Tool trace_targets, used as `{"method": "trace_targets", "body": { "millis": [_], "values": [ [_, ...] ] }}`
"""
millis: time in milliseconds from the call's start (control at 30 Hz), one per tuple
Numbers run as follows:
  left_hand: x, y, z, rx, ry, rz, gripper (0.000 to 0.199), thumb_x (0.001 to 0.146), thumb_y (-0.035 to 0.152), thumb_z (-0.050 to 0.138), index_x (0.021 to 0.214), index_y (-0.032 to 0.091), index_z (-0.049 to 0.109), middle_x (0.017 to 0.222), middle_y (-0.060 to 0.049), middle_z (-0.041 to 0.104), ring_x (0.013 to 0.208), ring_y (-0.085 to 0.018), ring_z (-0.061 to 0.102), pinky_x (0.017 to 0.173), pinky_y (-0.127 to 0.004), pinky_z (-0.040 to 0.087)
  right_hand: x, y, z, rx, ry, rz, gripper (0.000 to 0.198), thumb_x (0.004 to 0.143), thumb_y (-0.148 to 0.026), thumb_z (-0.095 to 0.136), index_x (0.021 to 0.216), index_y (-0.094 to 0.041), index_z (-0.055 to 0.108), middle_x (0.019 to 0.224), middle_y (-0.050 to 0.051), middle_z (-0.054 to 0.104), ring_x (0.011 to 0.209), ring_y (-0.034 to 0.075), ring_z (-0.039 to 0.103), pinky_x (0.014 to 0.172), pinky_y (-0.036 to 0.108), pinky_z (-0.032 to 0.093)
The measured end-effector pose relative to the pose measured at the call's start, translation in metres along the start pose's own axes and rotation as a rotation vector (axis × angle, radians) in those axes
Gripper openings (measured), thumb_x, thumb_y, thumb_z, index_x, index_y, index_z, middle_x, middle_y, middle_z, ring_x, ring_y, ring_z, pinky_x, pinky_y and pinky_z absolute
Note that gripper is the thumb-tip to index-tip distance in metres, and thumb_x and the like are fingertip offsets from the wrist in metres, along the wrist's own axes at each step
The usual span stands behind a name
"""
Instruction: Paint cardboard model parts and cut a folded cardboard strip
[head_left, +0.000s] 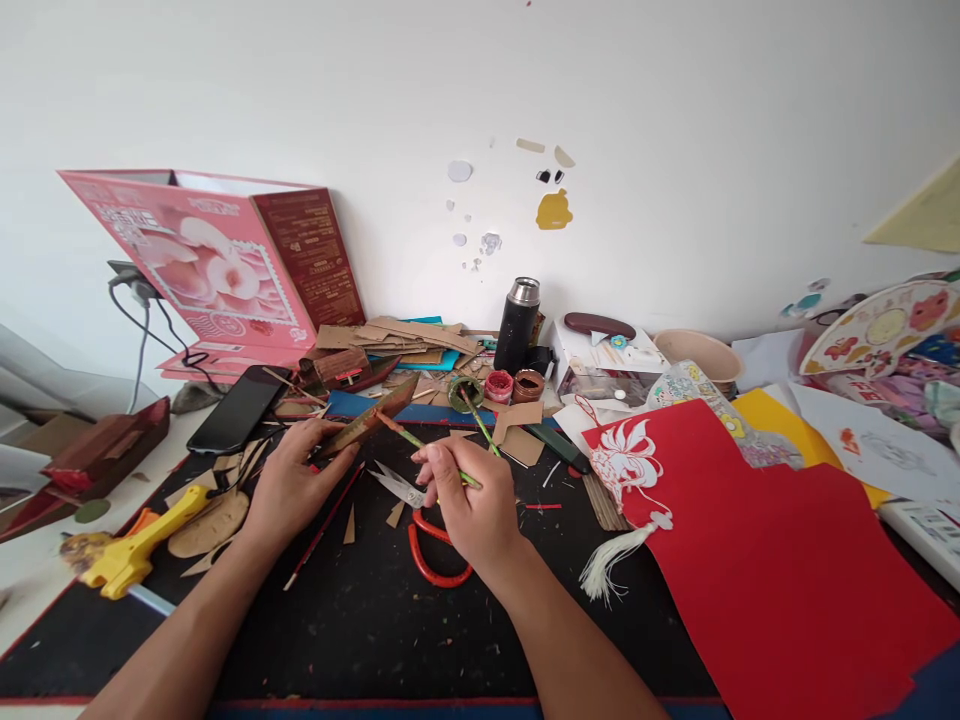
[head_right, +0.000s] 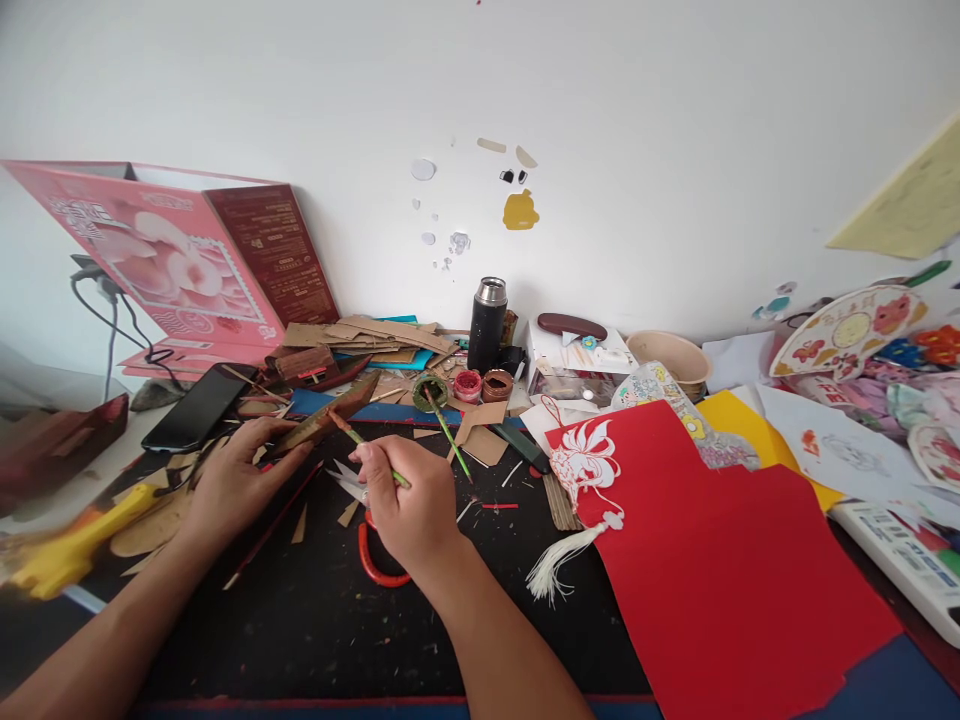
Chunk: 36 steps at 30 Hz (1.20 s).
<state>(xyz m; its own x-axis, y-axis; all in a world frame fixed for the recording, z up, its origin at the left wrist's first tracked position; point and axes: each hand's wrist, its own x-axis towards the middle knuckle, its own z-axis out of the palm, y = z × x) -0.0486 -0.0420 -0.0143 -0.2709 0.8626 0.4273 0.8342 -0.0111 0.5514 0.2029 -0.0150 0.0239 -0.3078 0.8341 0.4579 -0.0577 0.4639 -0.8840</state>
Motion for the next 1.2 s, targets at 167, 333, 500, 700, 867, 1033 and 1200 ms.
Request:
{"method": "trace_targets", "body": {
  "millis": [167, 333, 500, 700, 867, 1033, 1200],
  "values": [
    [-0.0002, 0.0007, 0.0006, -0.001, 0.008, -0.001, 0.033, 0.086, 0.055, 0.064, 0.100, 0.026, 0.071, 0.104, -0.006, 0.077, 0.101, -0.031, 0.072, 0.096, -0.042, 0.056, -0.0016, 0.0042, 0.0020, -0.029, -0.017, -0.059, 0.038, 0.112, -0.040, 0.049, 0.089, -0.022, 0.072, 0.078, 0.003, 0.075, 0.055, 0.013, 0.068, 0.060, 0.027, 0.054],
    [-0.0004, -0.0007, 0.0018, -0.007, 0.014, 0.006, 0.032, 0.086, 0.053, 0.064, 0.102, 0.026, 0.072, 0.105, -0.006, 0.077, 0.101, -0.031, 0.072, 0.094, -0.042, 0.057, -0.0019, 0.0057, 0.0032, -0.039, -0.053, -0.094, 0.039, 0.112, -0.041, 0.049, 0.088, -0.020, 0.072, 0.077, 0.004, 0.075, 0.056, 0.013, 0.068, 0.059, 0.025, 0.053],
    [-0.0013, -0.0014, 0.0025, -0.026, 0.013, 0.010, 0.033, 0.087, 0.053, 0.066, 0.103, 0.025, 0.073, 0.106, -0.007, 0.076, 0.099, -0.029, 0.072, 0.093, -0.040, 0.057, -0.0024, 0.0004, 0.0046, -0.039, -0.096, -0.097, 0.037, 0.111, -0.038, 0.050, 0.091, -0.019, 0.074, 0.074, 0.003, 0.074, 0.053, 0.012, 0.066, 0.055, 0.024, 0.050],
    [-0.0013, -0.0011, 0.0022, -0.032, 0.019, 0.013, 0.032, 0.087, 0.053, 0.066, 0.103, 0.026, 0.073, 0.105, -0.005, 0.077, 0.098, -0.028, 0.072, 0.094, -0.039, 0.057, -0.0022, 0.0026, 0.0038, 0.042, -0.080, -0.015, 0.037, 0.111, -0.041, 0.051, 0.092, -0.019, 0.075, 0.077, 0.003, 0.073, 0.054, 0.012, 0.067, 0.055, 0.024, 0.050],
    [-0.0012, -0.0011, 0.0012, -0.023, 0.011, 0.008, 0.030, 0.087, 0.052, 0.066, 0.101, 0.026, 0.072, 0.103, -0.004, 0.077, 0.096, -0.028, 0.073, 0.092, -0.039, 0.057, 0.0025, 0.0036, 0.0016, 0.198, 0.038, 0.151, 0.045, 0.110, -0.053, 0.053, 0.089, -0.018, 0.074, 0.073, 0.003, 0.069, 0.051, 0.011, 0.066, 0.049, 0.022, 0.048],
    [-0.0012, 0.0005, 0.0010, -0.040, 0.011, 0.001, 0.031, 0.087, 0.052, 0.066, 0.102, 0.026, 0.073, 0.103, -0.004, 0.077, 0.094, -0.027, 0.072, 0.092, -0.038, 0.057, 0.0001, 0.0021, 0.0061, 0.253, 0.001, 0.230, 0.050, 0.107, -0.060, 0.054, 0.087, -0.018, 0.072, 0.070, 0.002, 0.068, 0.049, 0.010, 0.065, 0.042, 0.019, 0.042],
    [-0.0009, 0.0019, 0.0006, -0.054, 0.018, -0.002, 0.030, 0.087, 0.052, 0.065, 0.100, 0.026, 0.072, 0.101, -0.004, 0.076, 0.093, -0.027, 0.072, 0.091, -0.037, 0.057, -0.0012, 0.0027, 0.0072, 0.247, -0.036, 0.223, 0.051, 0.107, -0.060, 0.054, 0.086, -0.018, 0.072, 0.069, 0.002, 0.068, 0.049, 0.010, 0.065, 0.042, 0.019, 0.043]
  ]
}}
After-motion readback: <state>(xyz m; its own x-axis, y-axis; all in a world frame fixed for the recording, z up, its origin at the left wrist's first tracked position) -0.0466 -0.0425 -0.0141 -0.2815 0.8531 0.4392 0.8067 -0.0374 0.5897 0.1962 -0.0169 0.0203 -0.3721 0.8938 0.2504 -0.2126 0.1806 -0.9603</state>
